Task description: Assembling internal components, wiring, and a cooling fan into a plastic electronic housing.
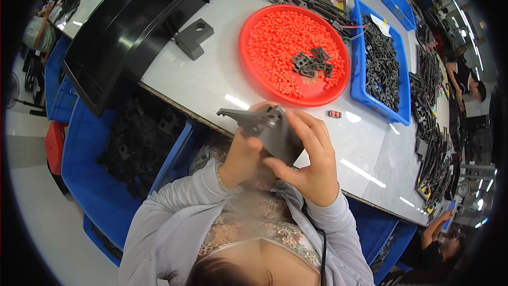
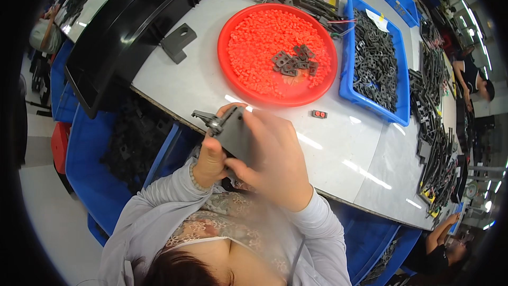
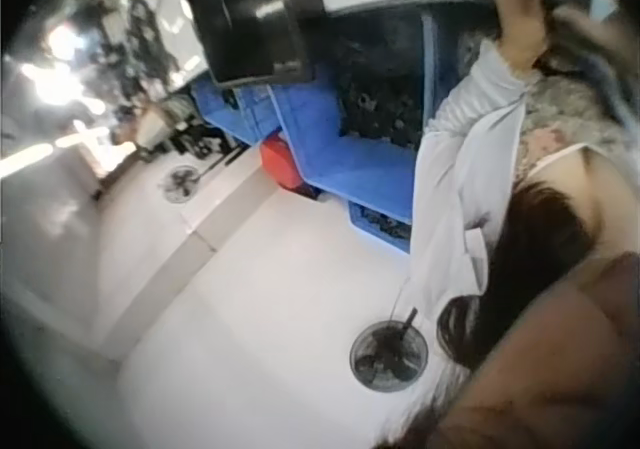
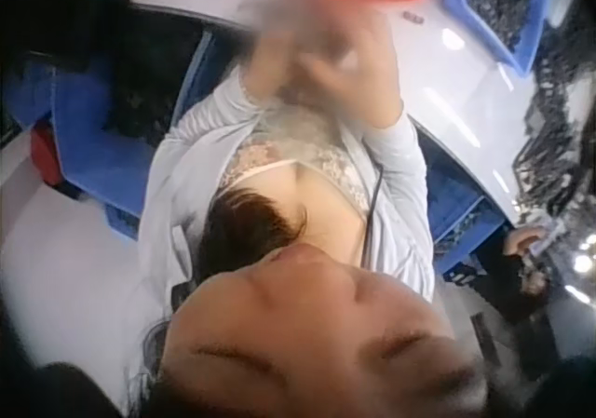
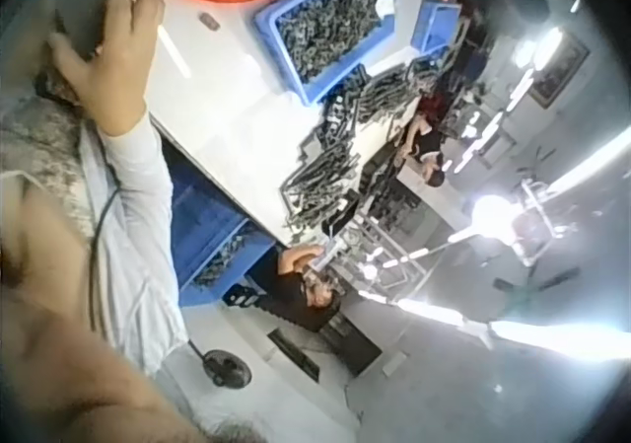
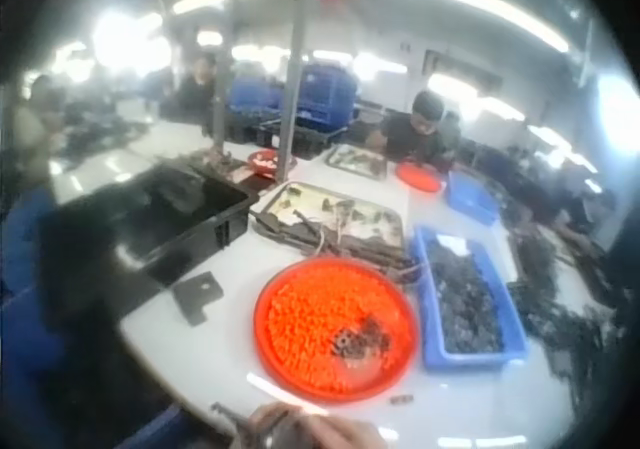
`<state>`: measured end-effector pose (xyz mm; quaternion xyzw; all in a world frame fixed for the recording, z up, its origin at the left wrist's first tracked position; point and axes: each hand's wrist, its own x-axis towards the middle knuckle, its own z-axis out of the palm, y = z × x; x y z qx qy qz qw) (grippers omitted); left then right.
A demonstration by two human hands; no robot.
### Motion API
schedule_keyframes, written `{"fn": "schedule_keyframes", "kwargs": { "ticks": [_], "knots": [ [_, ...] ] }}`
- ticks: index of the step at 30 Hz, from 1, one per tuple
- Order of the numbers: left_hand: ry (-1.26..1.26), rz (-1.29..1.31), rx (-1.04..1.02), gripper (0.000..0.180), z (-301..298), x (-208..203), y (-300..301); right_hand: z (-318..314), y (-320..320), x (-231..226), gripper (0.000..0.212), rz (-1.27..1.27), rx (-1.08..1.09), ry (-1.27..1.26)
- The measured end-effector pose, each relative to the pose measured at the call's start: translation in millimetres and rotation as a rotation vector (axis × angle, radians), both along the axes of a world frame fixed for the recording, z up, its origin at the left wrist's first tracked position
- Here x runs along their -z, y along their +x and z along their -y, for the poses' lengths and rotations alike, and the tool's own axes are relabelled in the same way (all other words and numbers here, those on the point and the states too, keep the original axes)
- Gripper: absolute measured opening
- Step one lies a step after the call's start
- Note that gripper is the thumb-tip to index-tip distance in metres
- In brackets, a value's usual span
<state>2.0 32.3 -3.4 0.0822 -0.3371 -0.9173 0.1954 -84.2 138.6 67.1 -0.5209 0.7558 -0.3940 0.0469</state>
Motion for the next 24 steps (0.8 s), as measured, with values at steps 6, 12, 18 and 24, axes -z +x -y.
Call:
{"fn": "schedule_keyframes", "kwargs": {
  "ticks": [6,12,18,24],
  "knots": [
    [-0.077,-0.024,0.067,0.096,9.3,-2.1,-2.3,-19.1,-1.8,7.9,0.106,0.051,0.022,0.026],
    [0.022,0.103,-0.101,0.091,5.0,-8.2,-1.0,-13.6,-0.1,12.3,0.091,0.127,-0.022,-0.069],
    [0.059,0.104,-0.042,0.095,8.4,-6.1,-1.2,-12.5,-3.5,13.6,0.086,0.093,-0.006,-0.166],
    [0.090,0.034,-0.055,0.089,7.2,-6.7,-0.7,-13.5,-3.9,16.9,0.085,0.121,-0.001,-0.169]
  ]
}}
